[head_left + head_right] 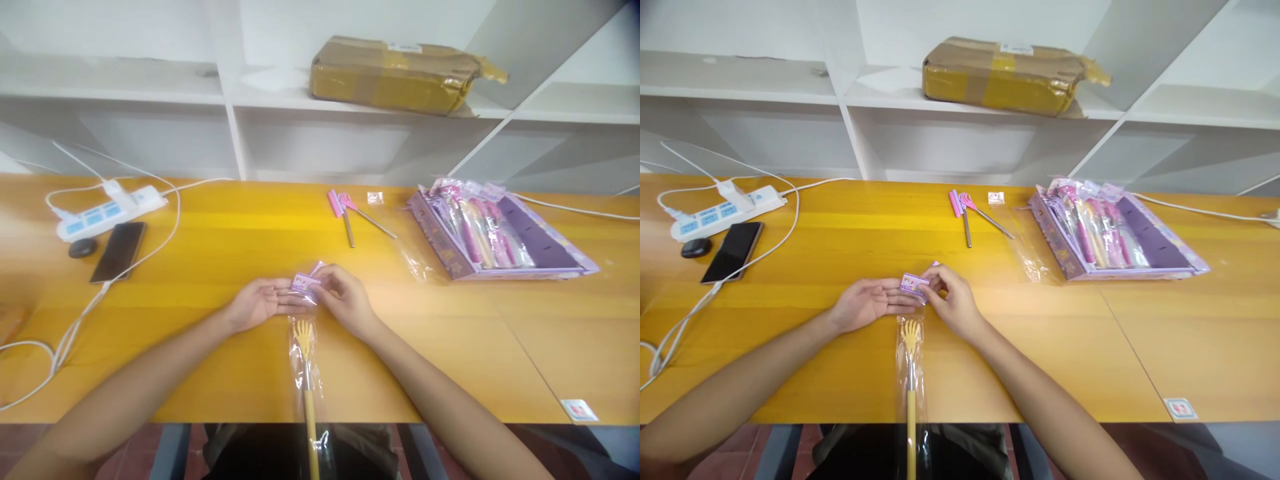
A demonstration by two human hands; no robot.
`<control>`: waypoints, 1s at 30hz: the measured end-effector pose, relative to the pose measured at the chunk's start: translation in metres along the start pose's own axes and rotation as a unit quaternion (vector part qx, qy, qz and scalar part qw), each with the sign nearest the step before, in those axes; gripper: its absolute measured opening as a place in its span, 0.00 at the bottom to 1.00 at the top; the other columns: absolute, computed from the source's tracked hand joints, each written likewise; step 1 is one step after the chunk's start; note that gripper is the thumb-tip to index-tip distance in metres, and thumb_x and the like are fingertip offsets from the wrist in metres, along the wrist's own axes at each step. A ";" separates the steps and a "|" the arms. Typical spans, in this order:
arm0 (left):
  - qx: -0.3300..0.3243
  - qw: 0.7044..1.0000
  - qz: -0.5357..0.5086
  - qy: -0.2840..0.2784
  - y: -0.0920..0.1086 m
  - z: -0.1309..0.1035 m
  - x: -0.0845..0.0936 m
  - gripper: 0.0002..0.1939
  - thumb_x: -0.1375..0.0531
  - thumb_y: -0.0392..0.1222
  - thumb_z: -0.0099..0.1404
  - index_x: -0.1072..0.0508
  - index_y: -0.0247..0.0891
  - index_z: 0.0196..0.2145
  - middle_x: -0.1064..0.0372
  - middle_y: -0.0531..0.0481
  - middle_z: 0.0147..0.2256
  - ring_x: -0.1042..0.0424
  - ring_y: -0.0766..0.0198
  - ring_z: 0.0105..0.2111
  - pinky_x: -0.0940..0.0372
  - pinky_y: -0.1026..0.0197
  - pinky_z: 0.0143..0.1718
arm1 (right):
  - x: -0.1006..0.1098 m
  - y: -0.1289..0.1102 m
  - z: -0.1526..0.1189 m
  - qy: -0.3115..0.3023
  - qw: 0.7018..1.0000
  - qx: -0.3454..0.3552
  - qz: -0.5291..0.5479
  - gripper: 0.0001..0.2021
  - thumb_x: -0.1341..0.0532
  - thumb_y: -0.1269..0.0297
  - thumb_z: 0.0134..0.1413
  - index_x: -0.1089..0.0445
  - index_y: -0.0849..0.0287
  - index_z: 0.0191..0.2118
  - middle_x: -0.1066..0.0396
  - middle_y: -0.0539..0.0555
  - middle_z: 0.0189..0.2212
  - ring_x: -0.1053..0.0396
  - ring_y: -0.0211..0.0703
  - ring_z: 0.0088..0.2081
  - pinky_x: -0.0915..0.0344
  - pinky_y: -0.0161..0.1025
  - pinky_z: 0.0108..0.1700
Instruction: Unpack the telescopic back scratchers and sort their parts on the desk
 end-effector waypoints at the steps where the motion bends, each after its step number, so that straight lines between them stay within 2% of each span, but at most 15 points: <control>1: -0.001 1.000 0.000 0.001 0.000 0.000 0.000 0.30 0.43 0.53 0.69 0.21 0.28 0.58 0.24 0.27 0.57 0.27 0.32 0.61 0.43 0.30 0.68 | -0.001 0.000 0.000 0.004 1.000 -0.003 0.003 0.14 0.34 0.49 0.67 0.29 0.54 0.43 0.26 0.53 0.35 0.29 0.43 0.33 0.30 0.41 0.37; 6: 0.003 1.000 -0.012 -0.012 0.000 -0.001 0.000 0.31 0.44 0.54 0.70 0.22 0.27 0.59 0.25 0.26 0.58 0.28 0.33 0.63 0.44 0.31 0.68 | -0.001 0.003 -0.002 0.029 0.999 0.009 0.018 0.15 0.31 0.50 0.65 0.30 0.55 0.36 0.26 0.54 0.35 0.28 0.45 0.36 0.30 0.42 0.40; 11: -0.002 1.000 -0.018 -0.014 0.000 -0.001 0.001 0.31 0.45 0.54 0.71 0.23 0.28 0.60 0.27 0.27 0.60 0.28 0.33 0.62 0.43 0.30 0.68 | 0.001 0.012 -0.001 0.001 1.000 -0.006 0.001 0.17 0.30 0.46 0.63 0.29 0.55 0.35 0.24 0.55 0.36 0.28 0.45 0.36 0.30 0.43 0.39; 14: -0.003 1.000 -0.020 -0.016 -0.001 0.000 0.003 0.31 0.43 0.54 0.70 0.23 0.28 0.60 0.27 0.28 0.61 0.27 0.33 0.61 0.43 0.30 0.67 | 0.004 0.010 0.000 -0.006 1.000 0.013 -0.017 0.16 0.31 0.47 0.64 0.28 0.55 0.35 0.24 0.54 0.35 0.28 0.45 0.34 0.31 0.42 0.38; 17: 0.000 1.000 -0.022 -0.014 -0.002 0.000 0.004 0.31 0.43 0.54 0.71 0.23 0.30 0.61 0.28 0.29 0.62 0.29 0.33 0.63 0.43 0.31 0.67 | 0.007 0.004 0.001 -0.033 0.997 0.047 -0.059 0.12 0.32 0.52 0.67 0.26 0.55 0.38 0.25 0.53 0.33 0.30 0.43 0.32 0.32 0.41 0.37; 21: 0.012 1.000 -0.018 -0.014 -0.004 -0.001 0.005 0.32 0.42 0.54 0.71 0.26 0.27 0.63 0.29 0.26 0.63 0.29 0.32 0.63 0.45 0.28 0.68 | 0.010 -0.001 0.002 -0.062 0.987 0.104 -0.109 0.05 0.36 0.61 0.71 0.24 0.54 0.47 0.26 0.55 0.38 0.29 0.43 0.35 0.31 0.41 0.40; 25: 0.009 1.000 -0.020 -0.019 -0.003 -0.002 0.005 0.33 0.44 0.53 0.74 0.29 0.25 0.66 0.32 0.24 0.64 0.32 0.33 0.65 0.47 0.28 0.68 | 0.011 -0.003 0.001 -0.076 0.979 0.140 -0.125 0.08 0.37 0.67 0.72 0.24 0.53 0.52 0.26 0.56 0.42 0.27 0.45 0.40 0.29 0.43 0.44; 30: 0.002 1.000 -0.013 -0.027 -0.003 -0.003 0.004 0.32 0.46 0.54 0.76 0.29 0.28 0.67 0.33 0.27 0.65 0.32 0.35 0.65 0.44 0.30 0.67 | 0.010 -0.012 -0.002 -0.096 0.970 0.170 -0.145 0.10 0.39 0.68 0.71 0.24 0.52 0.53 0.28 0.58 0.45 0.27 0.48 0.46 0.26 0.46 0.48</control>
Point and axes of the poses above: each hand's wrist, its own z-axis towards the middle knuckle, its own x-axis out of the back of the hand, y = z × x, the point moved 1 cm from there along z, towards the middle knuckle
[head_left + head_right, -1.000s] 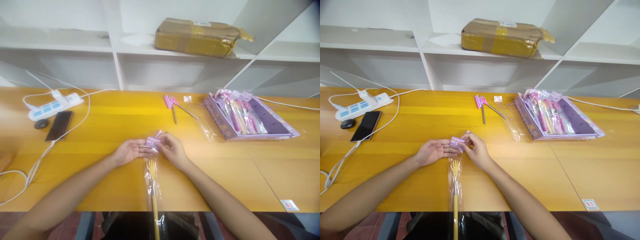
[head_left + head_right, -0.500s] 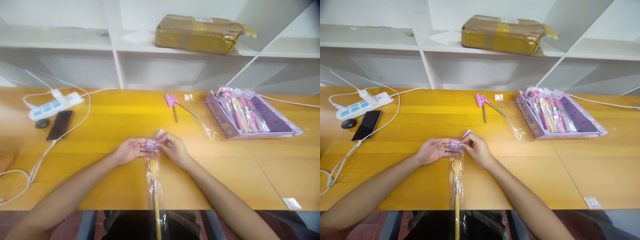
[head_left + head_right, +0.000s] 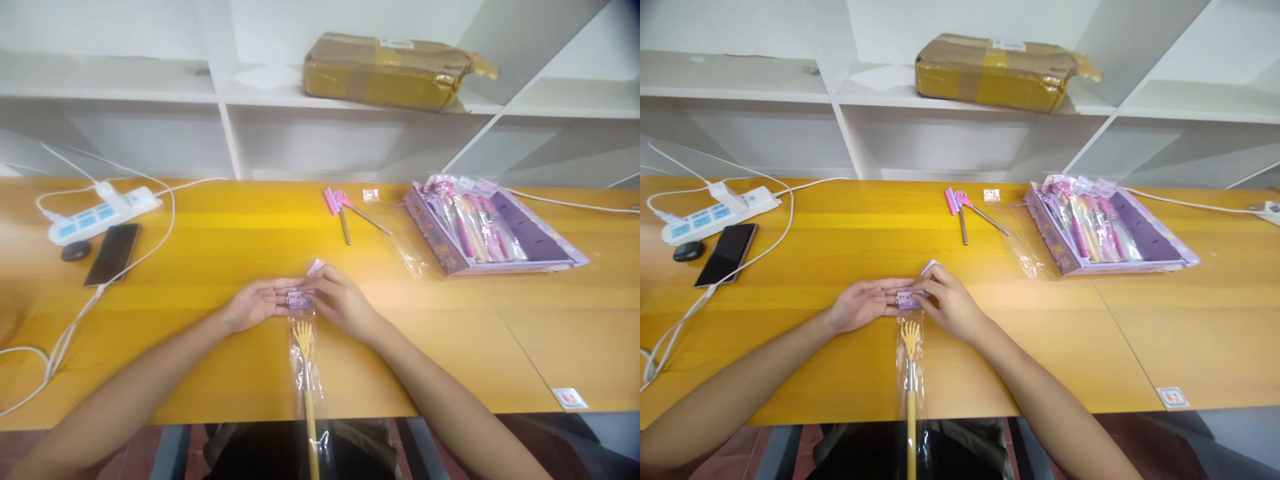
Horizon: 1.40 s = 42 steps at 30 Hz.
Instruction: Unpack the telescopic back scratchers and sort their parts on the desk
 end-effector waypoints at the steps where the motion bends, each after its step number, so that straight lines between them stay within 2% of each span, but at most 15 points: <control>1: -0.001 1.000 0.004 0.002 0.000 0.000 0.000 0.32 0.46 0.54 0.76 0.29 0.29 0.67 0.33 0.28 0.66 0.32 0.35 0.65 0.43 0.31 0.67 | 0.000 -0.002 0.000 -0.001 1.000 0.005 -0.007 0.10 0.39 0.68 0.71 0.24 0.53 0.52 0.28 0.58 0.45 0.27 0.48 0.46 0.26 0.47 0.48; 5: 0.002 1.000 0.008 0.000 0.001 0.001 -0.003 0.32 0.44 0.54 0.74 0.29 0.32 0.67 0.33 0.30 0.66 0.31 0.38 0.64 0.41 0.35 0.66 | -0.001 -0.005 -0.002 -0.012 0.999 0.021 -0.040 0.07 0.39 0.70 0.71 0.25 0.54 0.48 0.27 0.58 0.44 0.26 0.49 0.46 0.26 0.48 0.48; 9: 0.002 1.000 0.005 0.004 0.001 0.001 -0.004 0.30 0.44 0.52 0.75 0.29 0.33 0.68 0.33 0.31 0.67 0.30 0.40 0.63 0.39 0.37 0.65 | -0.002 -0.005 -0.003 -0.026 0.998 0.014 -0.062 0.11 0.40 0.70 0.71 0.27 0.54 0.55 0.27 0.59 0.45 0.27 0.50 0.46 0.26 0.49 0.49; 13: 0.002 1.000 0.010 0.005 0.001 0.000 -0.006 0.28 0.43 0.50 0.75 0.28 0.36 0.67 0.35 0.32 0.68 0.30 0.39 0.64 0.39 0.37 0.64 | -0.003 -0.008 -0.003 -0.044 0.998 0.023 -0.049 0.13 0.40 0.70 0.71 0.27 0.53 0.56 0.30 0.59 0.46 0.29 0.49 0.47 0.26 0.49 0.48; 18: 0.005 1.000 0.018 0.007 0.000 0.000 -0.008 0.28 0.41 0.51 0.75 0.29 0.37 0.68 0.34 0.32 0.68 0.31 0.40 0.65 0.40 0.36 0.66 | -0.007 -0.012 -0.002 -0.055 0.998 0.001 -0.027 0.15 0.39 0.69 0.70 0.28 0.53 0.59 0.33 0.60 0.47 0.31 0.51 0.49 0.27 0.52 0.51; 27: 0.002 0.999 0.046 0.009 0.004 -0.001 -0.011 0.28 0.39 0.46 0.73 0.29 0.38 0.68 0.34 0.32 0.67 0.30 0.40 0.65 0.38 0.38 0.65 | -0.013 -0.018 -0.003 -0.041 0.999 -0.034 0.001 0.11 0.38 0.67 0.69 0.26 0.53 0.54 0.36 0.58 0.44 0.33 0.51 0.47 0.28 0.52 0.50; 30: -0.002 0.999 0.051 0.006 0.004 0.000 -0.012 0.28 0.38 0.44 0.72 0.28 0.38 0.68 0.36 0.32 0.69 0.32 0.38 0.66 0.38 0.37 0.66 | -0.011 -0.012 -0.003 0.015 0.998 -0.052 0.009 0.10 0.39 0.68 0.69 0.27 0.53 0.53 0.35 0.57 0.44 0.32 0.50 0.46 0.28 0.51 0.49; 33: 0.001 0.997 0.079 0.003 0.004 -0.001 -0.011 0.28 0.37 0.41 0.72 0.28 0.39 0.68 0.39 0.33 0.70 0.34 0.37 0.67 0.39 0.35 0.67 | -0.012 0.000 -0.005 0.078 0.991 -0.107 0.038 0.18 0.37 0.65 0.69 0.36 0.53 0.61 0.32 0.56 0.46 0.29 0.46 0.42 0.27 0.46 0.43; 35: 0.009 0.994 0.105 0.005 0.003 -0.001 -0.011 0.28 0.37 0.42 0.73 0.29 0.41 0.68 0.39 0.34 0.71 0.34 0.38 0.68 0.39 0.35 0.67 | -0.015 0.008 -0.006 0.059 0.987 -0.129 0.078 0.27 0.34 0.63 0.66 0.41 0.52 0.66 0.29 0.54 0.45 0.27 0.43 0.38 0.26 0.43 0.40; 37: 0.011 0.992 0.123 0.010 0.003 -0.002 -0.010 0.27 0.37 0.44 0.74 0.30 0.43 0.69 0.38 0.34 0.70 0.33 0.39 0.67 0.39 0.35 0.67 | -0.018 0.014 -0.007 0.037 0.983 -0.144 0.112 0.30 0.31 0.62 0.63 0.42 0.52 0.67 0.27 0.51 0.40 0.26 0.42 0.35 0.26 0.41 0.38; 39: -0.001 0.988 0.153 0.011 0.004 -0.003 -0.011 0.25 0.35 0.45 0.73 0.26 0.43 0.65 0.37 0.35 0.70 0.34 0.40 0.67 0.39 0.36 0.68 | -0.021 0.018 -0.007 0.046 0.977 -0.164 0.126 0.30 0.31 0.62 0.62 0.40 0.54 0.66 0.26 0.48 0.36 0.26 0.40 0.32 0.26 0.39 0.37; 42: -0.040 0.975 0.220 0.013 0.004 -0.002 -0.013 0.16 0.34 0.43 0.72 0.18 0.42 0.56 0.40 0.38 0.71 0.37 0.42 0.70 0.40 0.40 0.70 | -0.022 0.018 -0.007 0.064 0.974 -0.177 0.125 0.26 0.31 0.62 0.63 0.35 0.55 0.63 0.25 0.48 0.32 0.25 0.41 0.32 0.26 0.40 0.37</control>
Point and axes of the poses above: each hand's wrist, its own z-axis towards the middle knuckle, its own x-axis out of the back of the hand, y = z × x, the point moved 1 cm from there along z, towards the middle knuckle
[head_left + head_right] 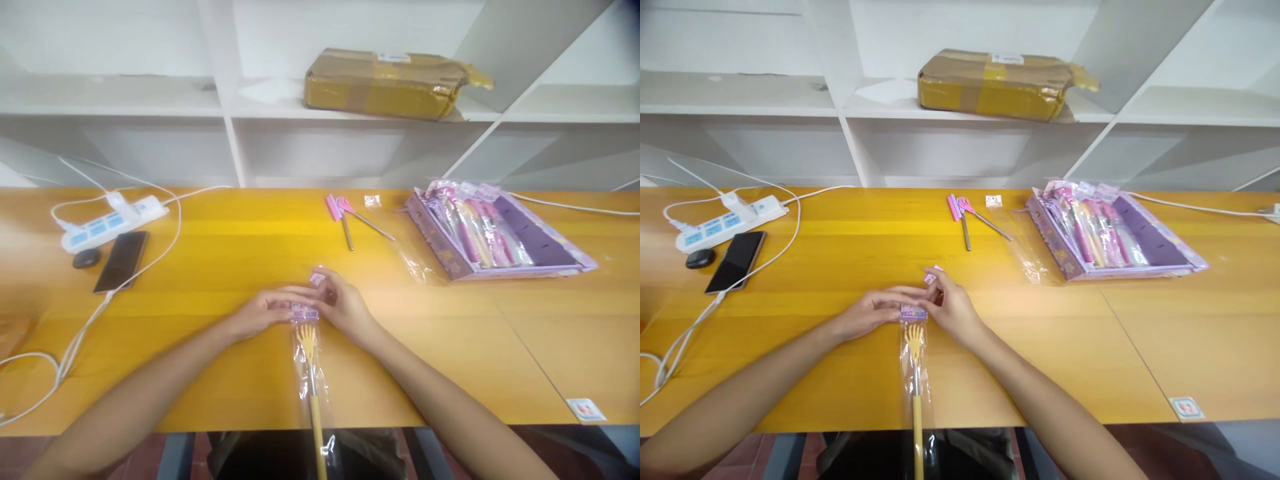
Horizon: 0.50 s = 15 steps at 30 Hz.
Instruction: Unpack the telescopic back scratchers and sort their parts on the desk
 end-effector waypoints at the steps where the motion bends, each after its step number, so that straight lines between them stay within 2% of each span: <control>1: -0.015 1.000 0.011 0.008 0.000 0.001 -0.001 0.15 0.33 0.42 0.72 0.18 0.43 0.55 0.41 0.39 0.72 0.38 0.42 0.70 0.39 0.41 0.70 | 0.000 -0.002 0.000 0.006 1.000 0.009 -0.006 0.23 0.32 0.62 0.64 0.33 0.56 0.62 0.25 0.49 0.32 0.25 0.42 0.32 0.26 0.40 0.38; 2: -0.027 0.999 0.008 0.020 -0.001 0.001 -0.001 0.17 0.32 0.42 0.71 0.19 0.45 0.57 0.42 0.40 0.72 0.36 0.43 0.69 0.38 0.42 0.69 | 0.001 -0.004 0.000 0.009 1.000 0.023 -0.015 0.20 0.33 0.62 0.65 0.30 0.55 0.60 0.24 0.50 0.33 0.25 0.42 0.33 0.26 0.41 0.38; 4: -0.032 0.998 -0.020 0.057 -0.003 0.002 -0.003 0.28 0.30 0.41 0.69 0.27 0.50 0.65 0.43 0.40 0.73 0.31 0.45 0.66 0.35 0.42 0.66 | 0.001 -0.010 -0.001 0.017 0.997 0.066 -0.040 0.13 0.35 0.63 0.68 0.25 0.53 0.56 0.24 0.53 0.37 0.25 0.43 0.36 0.26 0.41 0.38; 6: 0.001 0.997 -0.031 0.077 -0.008 0.003 -0.006 0.37 0.27 0.42 0.67 0.34 0.49 0.69 0.36 0.36 0.69 0.26 0.46 0.61 0.32 0.42 0.63 | 0.002 -0.016 -0.002 0.027 0.991 0.109 -0.067 0.11 0.38 0.66 0.71 0.21 0.52 0.54 0.27 0.55 0.38 0.27 0.44 0.38 0.27 0.41 0.38; 8: 0.053 0.996 -0.007 0.071 -0.012 0.003 -0.009 0.36 0.26 0.43 0.65 0.32 0.42 0.66 0.27 0.34 0.61 0.23 0.46 0.58 0.31 0.43 0.61 | 0.001 -0.019 -0.003 0.039 0.985 0.139 -0.092 0.12 0.41 0.68 0.73 0.20 0.51 0.52 0.31 0.54 0.36 0.28 0.44 0.38 0.28 0.41 0.38; 10: 0.076 0.995 0.015 0.063 -0.015 0.002 -0.011 0.31 0.25 0.44 0.64 0.28 0.38 0.61 0.23 0.34 0.56 0.22 0.46 0.55 0.31 0.44 0.60 | 0.000 -0.019 -0.004 0.048 0.979 0.159 -0.116 0.14 0.42 0.70 0.73 0.20 0.51 0.52 0.34 0.54 0.35 0.30 0.44 0.37 0.28 0.42 0.38; 15: 0.045 0.996 0.016 0.079 -0.017 0.000 -0.010 0.27 0.27 0.48 0.66 0.25 0.36 0.58 0.23 0.37 0.56 0.23 0.48 0.55 0.32 0.47 0.59 | 0.001 -0.017 -0.005 0.018 0.967 0.203 -0.152 0.16 0.42 0.70 0.74 0.22 0.49 0.57 0.34 0.57 0.45 0.28 0.45 0.44 0.26 0.45 0.42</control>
Point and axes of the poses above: each hand's wrist, its own z-axis towards the middle knuckle, its own x-axis out of the back of the hand, y = z × x, the point moved 1 cm from there along z, towards the middle knuckle
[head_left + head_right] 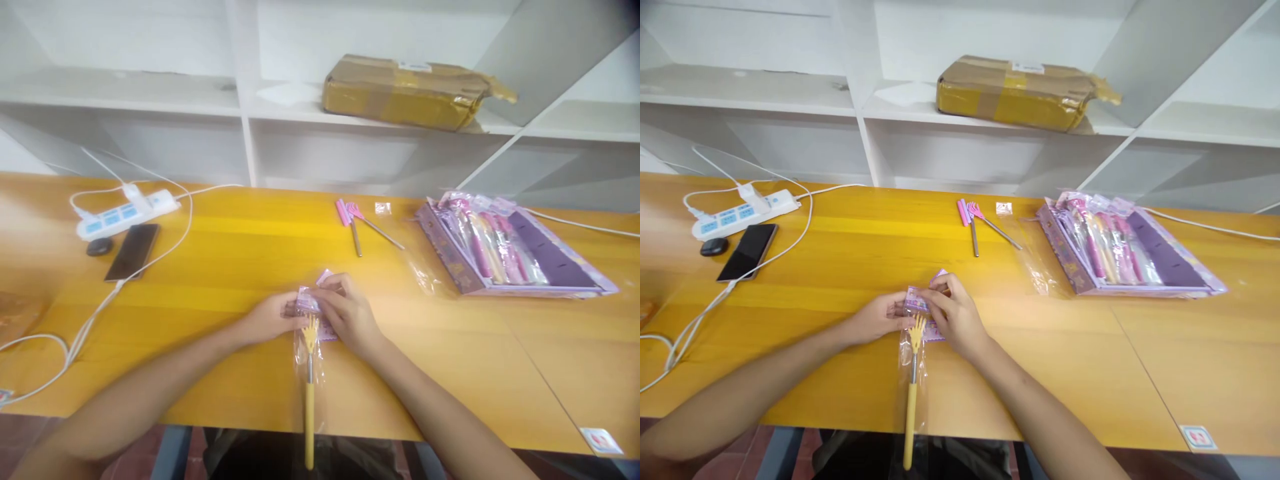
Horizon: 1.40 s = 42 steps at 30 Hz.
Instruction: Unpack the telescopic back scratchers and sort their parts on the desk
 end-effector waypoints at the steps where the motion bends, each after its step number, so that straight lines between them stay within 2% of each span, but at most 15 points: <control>1: -0.008 1.000 0.003 0.003 0.000 0.000 0.001 0.25 0.29 0.49 0.68 0.25 0.36 0.58 0.23 0.37 0.56 0.24 0.49 0.56 0.33 0.47 0.60 | 0.001 0.000 0.000 -0.012 1.000 0.008 0.001 0.16 0.42 0.70 0.74 0.22 0.49 0.58 0.34 0.58 0.47 0.28 0.46 0.45 0.25 0.46 0.44; 4: -0.022 1.000 0.018 0.005 0.003 0.000 0.003 0.21 0.32 0.50 0.71 0.23 0.37 0.56 0.22 0.39 0.55 0.24 0.50 0.55 0.33 0.49 0.59 | 0.005 0.001 -0.001 -0.038 0.999 0.024 0.004 0.17 0.41 0.69 0.73 0.24 0.47 0.60 0.33 0.58 0.48 0.28 0.46 0.45 0.24 0.47 0.46; 9: -0.026 0.999 0.034 0.021 0.007 -0.002 0.002 0.18 0.34 0.51 0.72 0.21 0.36 0.52 0.21 0.42 0.50 0.23 0.52 0.50 0.32 0.53 0.54 | 0.006 0.000 -0.001 -0.061 0.997 0.041 0.028 0.18 0.40 0.70 0.73 0.25 0.47 0.61 0.32 0.58 0.48 0.28 0.46 0.44 0.24 0.46 0.45; 12: -0.041 0.998 0.028 0.025 0.005 -0.002 0.002 0.17 0.34 0.50 0.72 0.21 0.37 0.52 0.21 0.43 0.50 0.24 0.51 0.52 0.32 0.53 0.55 | 0.004 -0.001 -0.001 -0.077 0.995 0.050 0.039 0.19 0.40 0.70 0.73 0.26 0.46 0.63 0.31 0.57 0.48 0.27 0.45 0.43 0.25 0.44 0.44; 15: -0.044 0.998 0.018 0.032 0.003 -0.001 0.003 0.17 0.33 0.49 0.71 0.21 0.38 0.53 0.21 0.42 0.52 0.24 0.49 0.55 0.33 0.51 0.57 | 0.002 -0.004 0.001 -0.074 0.995 0.059 0.022 0.19 0.40 0.72 0.72 0.26 0.46 0.62 0.31 0.57 0.47 0.27 0.44 0.42 0.26 0.43 0.43; 21: -0.039 0.998 0.028 0.044 0.008 0.000 0.004 0.22 0.35 0.53 0.72 0.22 0.36 0.56 0.22 0.40 0.52 0.24 0.49 0.53 0.32 0.51 0.56 | 0.005 -0.015 0.003 -0.079 0.995 0.049 0.023 0.20 0.43 0.74 0.70 0.27 0.50 0.62 0.31 0.59 0.48 0.28 0.45 0.41 0.25 0.45 0.43; 24: -0.054 0.994 0.064 0.066 0.012 0.000 0.003 0.22 0.39 0.55 0.76 0.22 0.35 0.55 0.22 0.40 0.52 0.25 0.50 0.54 0.34 0.53 0.57 | 0.007 -0.018 0.004 -0.097 0.994 0.028 0.044 0.18 0.43 0.71 0.71 0.25 0.50 0.59 0.30 0.59 0.49 0.27 0.47 0.45 0.25 0.48 0.46; 26: -0.047 0.990 0.100 0.090 0.012 0.000 0.002 0.22 0.41 0.57 0.77 0.21 0.35 0.52 0.21 0.41 0.49 0.24 0.52 0.51 0.33 0.55 0.54 | 0.008 -0.019 0.006 -0.099 0.993 0.014 0.065 0.15 0.43 0.69 0.72 0.23 0.51 0.55 0.29 0.59 0.49 0.27 0.49 0.49 0.25 0.49 0.50; 28: -0.040 0.986 0.122 0.106 0.011 0.000 0.001 0.23 0.40 0.59 0.76 0.20 0.35 0.50 0.21 0.42 0.47 0.24 0.53 0.47 0.32 0.56 0.50 | 0.008 -0.019 0.008 -0.075 0.993 -0.008 0.090 0.11 0.43 0.67 0.73 0.22 0.53 0.48 0.28 0.59 0.49 0.27 0.50 0.51 0.26 0.50 0.53; 30: -0.043 0.986 0.125 0.101 0.010 0.000 0.001 0.23 0.39 0.60 0.75 0.20 0.35 0.47 0.20 0.43 0.45 0.23 0.53 0.45 0.32 0.56 0.49 | 0.006 -0.017 0.009 -0.030 0.992 -0.054 0.114 0.08 0.42 0.63 0.74 0.26 0.54 0.44 0.27 0.59 0.46 0.27 0.49 0.49 0.26 0.49 0.50; 32: -0.052 0.987 0.123 0.086 0.010 0.000 0.000 0.23 0.39 0.59 0.75 0.19 0.35 0.48 0.20 0.42 0.46 0.23 0.53 0.47 0.32 0.55 0.51 | 0.001 -0.014 0.009 -0.002 0.984 -0.119 0.133 0.06 0.39 0.59 0.72 0.29 0.54 0.45 0.26 0.56 0.43 0.26 0.46 0.42 0.26 0.43 0.43; 35: -0.066 0.984 0.142 0.083 0.009 -0.001 0.001 0.22 0.41 0.57 0.76 0.19 0.36 0.51 0.20 0.42 0.48 0.23 0.51 0.49 0.33 0.55 0.53 | -0.011 -0.012 0.006 -0.022 0.970 -0.193 0.146 0.12 0.33 0.55 0.66 0.30 0.55 0.49 0.25 0.53 0.39 0.29 0.41 0.32 0.31 0.37 0.33; 37: -0.067 0.982 0.155 0.087 0.008 -0.002 0.001 0.21 0.41 0.56 0.77 0.19 0.37 0.51 0.20 0.43 0.48 0.23 0.51 0.49 0.33 0.55 0.53 | -0.020 -0.011 0.004 -0.029 0.964 -0.211 0.160 0.13 0.32 0.56 0.64 0.28 0.55 0.48 0.24 0.53 0.39 0.28 0.41 0.34 0.31 0.38 0.35; 40: -0.058 0.984 0.151 0.081 0.006 -0.003 0.001 0.22 0.44 0.56 0.78 0.19 0.38 0.54 0.20 0.43 0.50 0.24 0.51 0.51 0.33 0.54 0.55 | -0.027 -0.007 0.001 -0.008 0.951 -0.237 0.197 0.12 0.33 0.55 0.64 0.26 0.56 0.47 0.23 0.53 0.39 0.26 0.44 0.36 0.28 0.40 0.39; 42: -0.051 0.985 0.146 0.076 0.005 -0.004 0.001 0.24 0.45 0.57 0.79 0.20 0.38 0.55 0.21 0.43 0.52 0.24 0.50 0.52 0.33 0.53 0.57 | -0.027 -0.004 0.001 -0.002 0.944 -0.252 0.211 0.14 0.33 0.55 0.64 0.26 0.55 0.50 0.24 0.53 0.37 0.27 0.43 0.34 0.28 0.41 0.37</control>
Point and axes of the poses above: each hand's wrist, its own z-axis towards the middle knuckle, its own x-axis out of the back of the hand, y = z × x, the point moved 1 cm from there along z, towards the middle knuckle
